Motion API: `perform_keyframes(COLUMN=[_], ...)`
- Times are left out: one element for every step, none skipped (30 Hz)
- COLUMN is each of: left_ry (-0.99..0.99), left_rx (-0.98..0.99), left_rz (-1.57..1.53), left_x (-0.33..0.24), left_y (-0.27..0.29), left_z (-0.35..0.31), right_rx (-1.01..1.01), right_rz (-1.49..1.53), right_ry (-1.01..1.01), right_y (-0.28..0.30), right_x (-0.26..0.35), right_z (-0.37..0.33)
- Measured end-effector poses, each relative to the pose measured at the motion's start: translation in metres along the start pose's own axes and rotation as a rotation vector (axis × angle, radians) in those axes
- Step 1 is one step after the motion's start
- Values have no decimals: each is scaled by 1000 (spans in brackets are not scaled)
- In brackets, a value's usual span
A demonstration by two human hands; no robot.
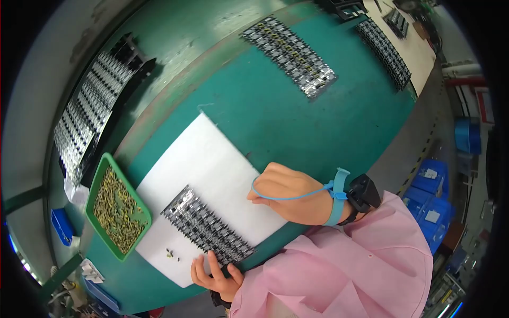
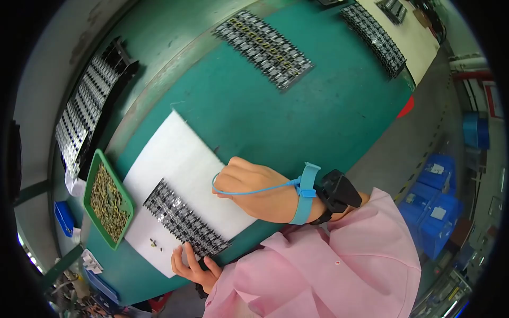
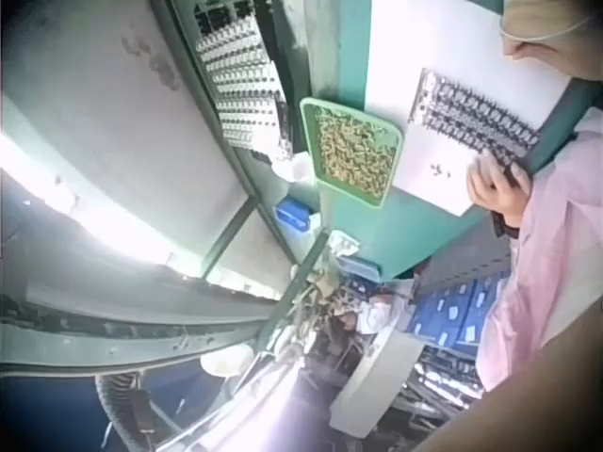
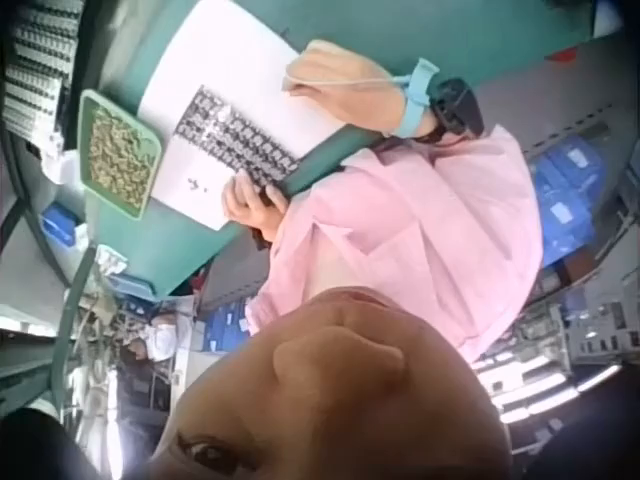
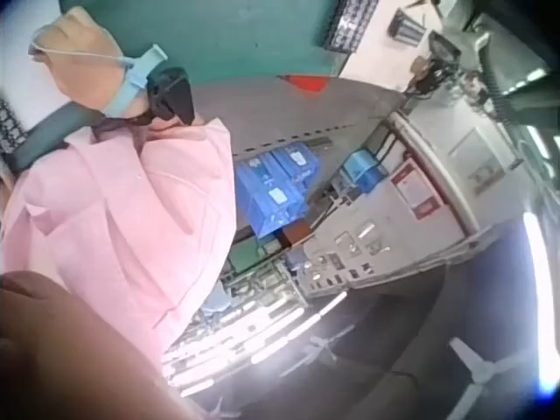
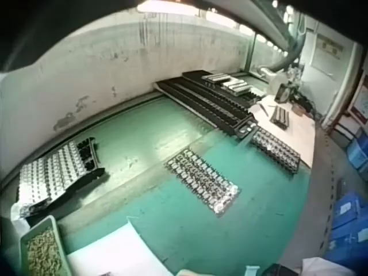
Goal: The person picks up capacitors from a tray and inserts them into a circuit board, pressing them into position. After filling the board, the person sets it aside and pulls a new circuit board onto the workspace.
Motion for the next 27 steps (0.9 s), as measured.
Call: perform_keyframes(left_ry=[-4,-8,-12,2,3,5,8,55,42,22,64,45,23,-1,19,25,28,28,35,34,31,29,30,28,31,34,42], left_rx=[8,19,29,24,16,9,1,4,-11,-21,-9,-3,1,5,7,-12,-31,-49,-45,-45,-43,-42,-37,-38,-38,-38,-31], left_rz=[-7,-9,-12,-14,-24,-33,-30,-14,-36,-57,-41,-57,-73,-91,-92,-75,-60,-45,-52,-50,-48,-45,-52,-55,-52,-49,-48], left_x=[-6,-4,-1,2,-2,-7,-7,-9,-11,-12,-10,-12,-12,-11,-9,-8,-7,-6,-6,-6,-6,-7,-7,-8,-9,-9,-9], left_y=[-1,1,2,2,5,7,6,6,5,6,7,8,9,11,10,9,8,8,8,8,8,7,7,7,7,7,7], left_z=[2,3,3,3,3,3,4,4,7,8,8,10,11,10,10,9,8,7,6,5,5,5,4,4,4,4,4], right_rx=[-9,-20,-30,-16,-21,-24,-30,12,-16,-48,-8,-48,-90,-62,-52,-46,-43,-33,-14,2,16,20,21,23,28,37,44], right_rz=[-36,-67,-98,-101,-123,-143,-153,-133,-174,-215,-193,-194,-198,-190,-223,-258,-295,-300,-312,-325,-337,-342,-347,-350,-348,-344,-365], right_ry=[33,67,101,108,111,115,126,142,75,2,11,-79,-167,-165,-164,-165,-167,-169,-138,-108,-79,-86,-64,-41,-16,-19,13], right_y=[2,-2,-7,-13,-12,-11,-15,-17,-14,-13,-16,-13,-12,-14,-13,-12,-11,-11,-11,-10,-9,-8,-8,-8,-9,-9,-9], right_x=[1,5,9,13,16,19,19,21,22,24,27,28,30,33,34,34,34,34,35,35,35,33,31,28,27,25,25], right_z=[1,5,9,13,17,22,27,31,34,35,33,31,30,31,33,35,36,37,38,38,38,38,37,37,37,38,39])
Point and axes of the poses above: each hand's wrist, its own z-axis towards the middle knuckle, its own y-axis out of the back of the hand, x = y × z, the point moved 2 cm from there along z, towards the middle knuckle, and after that the axes turned 1 degree about y, right-handed, at the moved point
